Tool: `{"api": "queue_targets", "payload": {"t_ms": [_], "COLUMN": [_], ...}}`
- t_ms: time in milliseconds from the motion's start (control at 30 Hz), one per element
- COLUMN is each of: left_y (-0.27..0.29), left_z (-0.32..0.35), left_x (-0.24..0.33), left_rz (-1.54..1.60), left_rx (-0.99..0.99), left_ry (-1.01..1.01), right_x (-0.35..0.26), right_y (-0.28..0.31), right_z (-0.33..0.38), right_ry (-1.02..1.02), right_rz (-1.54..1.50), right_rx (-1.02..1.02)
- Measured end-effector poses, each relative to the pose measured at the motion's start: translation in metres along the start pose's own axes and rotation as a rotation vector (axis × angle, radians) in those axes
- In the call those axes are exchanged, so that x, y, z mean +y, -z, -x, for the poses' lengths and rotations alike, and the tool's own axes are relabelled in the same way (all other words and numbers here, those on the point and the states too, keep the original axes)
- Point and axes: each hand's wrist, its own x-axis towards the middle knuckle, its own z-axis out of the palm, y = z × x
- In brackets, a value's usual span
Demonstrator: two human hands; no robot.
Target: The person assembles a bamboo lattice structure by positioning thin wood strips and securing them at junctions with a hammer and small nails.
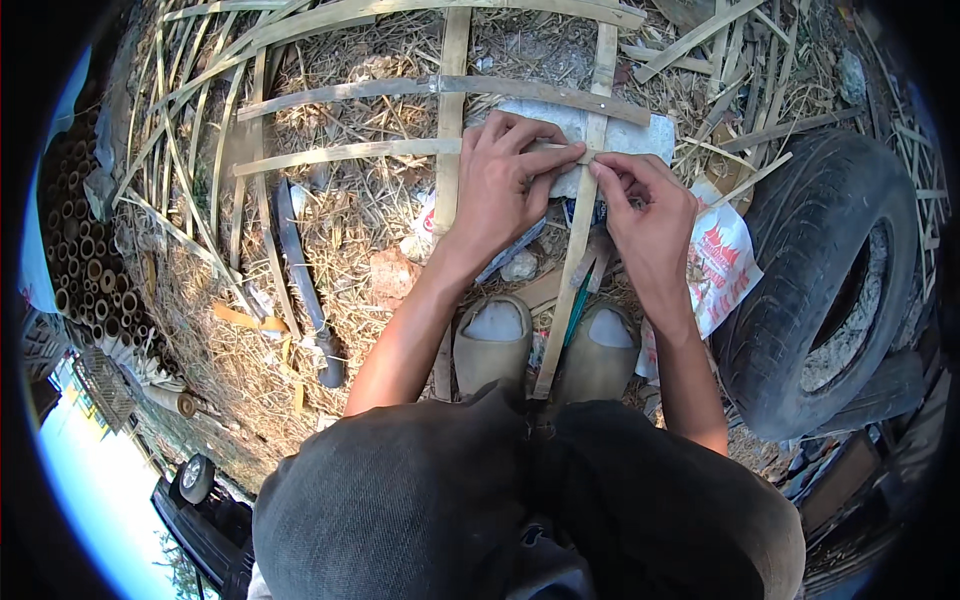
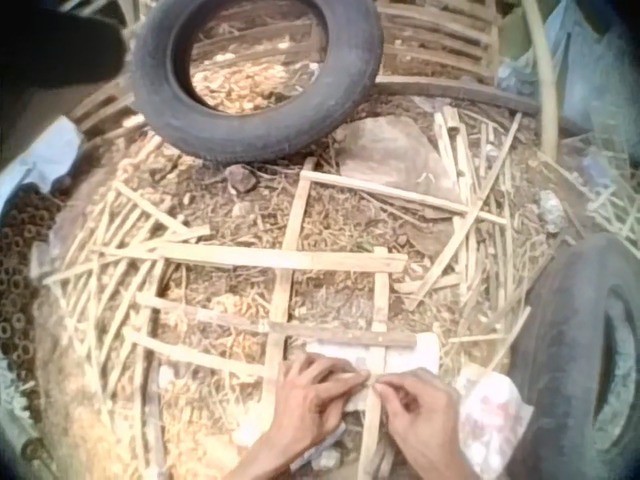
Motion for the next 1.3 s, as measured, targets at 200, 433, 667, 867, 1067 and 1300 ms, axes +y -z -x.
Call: {"api": "queue_targets", "payload": {"t_ms": [200, 433, 667, 867, 1067, 1300], "left_y": [0.003, 0.007, 0.006, 0.01, 0.007, 0.007], "left_z": [0.003, 0.0, -0.009, -0.014, -0.013, -0.007], "left_x": [-0.003, 0.005, -0.003, -0.002, -0.008, 0.0], "left_rz": [0.039, 0.139, 0.158, 0.19, 0.203, 0.212], "left_rx": [0.0, -0.02, -0.076, -0.138, -0.124, -0.084], "left_ry": [0.024, 0.102, 0.143, 0.206, 0.189, 0.258], "right_x": [-0.001, -0.037, -0.055, -0.074, -0.023, -0.006], "right_y": [-0.001, 0.034, 0.075, 0.05, 0.041, 0.031], "right_z": [-0.006, -0.033, -0.063, -0.075, -0.06, -0.054], "right_ry": [0.102, 0.079, 0.419, 0.374, 0.217, 0.192], "right_rz": [0.047, 0.25, 0.65, 0.682, 0.22, 0.149], "right_rx": [-0.017, -0.297, -0.791, -0.793, -0.511, -0.467]}}
